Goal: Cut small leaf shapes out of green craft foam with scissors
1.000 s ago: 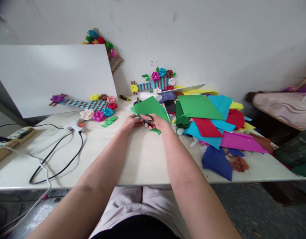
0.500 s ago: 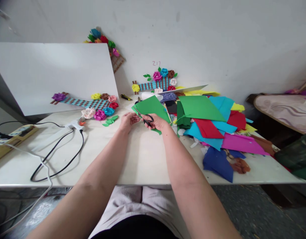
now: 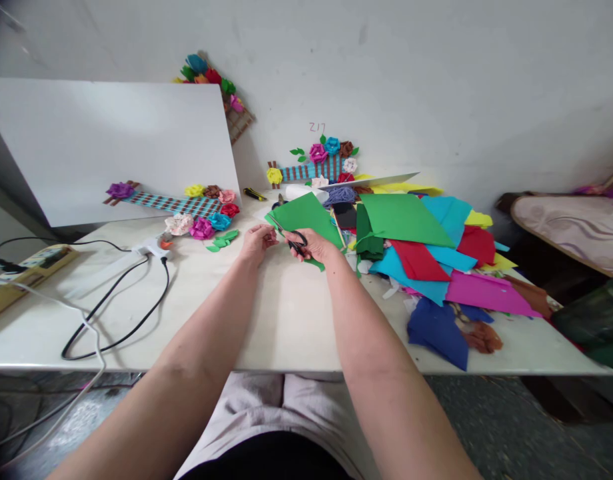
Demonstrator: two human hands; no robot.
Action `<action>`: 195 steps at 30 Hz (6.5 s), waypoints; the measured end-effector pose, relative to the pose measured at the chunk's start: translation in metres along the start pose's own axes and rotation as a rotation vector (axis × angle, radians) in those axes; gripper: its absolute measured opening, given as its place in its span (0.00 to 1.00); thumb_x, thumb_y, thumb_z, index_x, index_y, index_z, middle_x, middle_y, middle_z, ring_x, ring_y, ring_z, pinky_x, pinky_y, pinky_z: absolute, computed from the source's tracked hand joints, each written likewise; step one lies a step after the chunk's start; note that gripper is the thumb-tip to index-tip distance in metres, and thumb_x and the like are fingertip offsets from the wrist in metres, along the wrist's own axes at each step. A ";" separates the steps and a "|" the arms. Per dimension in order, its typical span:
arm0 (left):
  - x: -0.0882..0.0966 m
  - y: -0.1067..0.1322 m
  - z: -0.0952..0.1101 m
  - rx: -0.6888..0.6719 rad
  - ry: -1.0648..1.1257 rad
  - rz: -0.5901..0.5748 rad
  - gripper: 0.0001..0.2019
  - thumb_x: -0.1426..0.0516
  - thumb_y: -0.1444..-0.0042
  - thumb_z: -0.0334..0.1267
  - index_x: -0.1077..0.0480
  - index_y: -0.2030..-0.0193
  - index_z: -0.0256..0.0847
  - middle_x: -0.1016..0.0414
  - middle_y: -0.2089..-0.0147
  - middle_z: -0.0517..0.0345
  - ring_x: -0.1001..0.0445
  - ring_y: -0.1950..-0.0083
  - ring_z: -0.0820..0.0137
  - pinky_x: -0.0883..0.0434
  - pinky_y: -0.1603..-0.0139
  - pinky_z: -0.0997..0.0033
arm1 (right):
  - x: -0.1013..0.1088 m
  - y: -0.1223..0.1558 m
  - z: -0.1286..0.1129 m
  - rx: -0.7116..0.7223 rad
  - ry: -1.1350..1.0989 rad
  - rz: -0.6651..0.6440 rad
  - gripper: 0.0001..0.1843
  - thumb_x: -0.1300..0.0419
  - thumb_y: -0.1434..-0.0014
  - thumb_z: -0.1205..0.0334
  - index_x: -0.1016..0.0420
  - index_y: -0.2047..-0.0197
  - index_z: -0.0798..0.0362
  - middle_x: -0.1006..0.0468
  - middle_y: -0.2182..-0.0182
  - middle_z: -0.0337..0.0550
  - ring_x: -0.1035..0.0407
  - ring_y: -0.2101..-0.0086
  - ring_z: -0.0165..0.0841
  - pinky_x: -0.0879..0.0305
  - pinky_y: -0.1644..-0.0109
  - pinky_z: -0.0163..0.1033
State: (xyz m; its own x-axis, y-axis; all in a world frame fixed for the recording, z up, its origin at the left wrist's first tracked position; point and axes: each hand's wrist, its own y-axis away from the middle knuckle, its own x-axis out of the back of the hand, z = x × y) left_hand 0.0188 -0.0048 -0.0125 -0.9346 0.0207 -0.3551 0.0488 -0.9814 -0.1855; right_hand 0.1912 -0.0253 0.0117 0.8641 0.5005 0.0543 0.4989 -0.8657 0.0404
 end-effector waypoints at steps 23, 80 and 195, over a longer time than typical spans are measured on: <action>0.003 -0.003 -0.003 -0.049 0.039 0.011 0.09 0.41 0.60 0.39 0.36 0.76 0.37 0.31 0.78 0.61 0.31 0.77 0.75 0.30 0.68 0.70 | -0.012 0.002 -0.007 -0.017 0.036 0.039 0.19 0.40 0.45 0.46 0.33 0.65 0.56 0.33 0.85 0.32 0.43 0.89 0.21 0.55 0.89 0.27; 0.009 -0.007 0.003 0.006 0.086 -0.058 0.09 0.40 0.63 0.37 0.36 0.78 0.37 0.32 0.79 0.61 0.33 0.79 0.76 0.30 0.69 0.69 | -0.011 0.005 -0.010 -0.035 -0.003 0.023 0.20 0.40 0.45 0.47 0.30 0.63 0.57 0.31 0.84 0.34 0.41 0.89 0.21 0.53 0.89 0.27; 0.005 -0.001 0.011 0.027 0.136 -0.188 0.07 0.40 0.60 0.33 0.37 0.77 0.37 0.31 0.79 0.59 0.32 0.77 0.75 0.29 0.68 0.69 | -0.001 0.004 -0.015 0.044 0.172 -0.015 0.22 0.40 0.46 0.45 0.28 0.65 0.60 0.28 0.84 0.38 0.37 0.87 0.24 0.44 0.85 0.29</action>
State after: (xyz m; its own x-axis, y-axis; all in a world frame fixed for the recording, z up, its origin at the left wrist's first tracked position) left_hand 0.0098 -0.0060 -0.0037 -0.8703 0.2273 -0.4370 -0.1326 -0.9625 -0.2365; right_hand 0.1910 -0.0290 0.0272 0.8342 0.5038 0.2241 0.5173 -0.8558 -0.0015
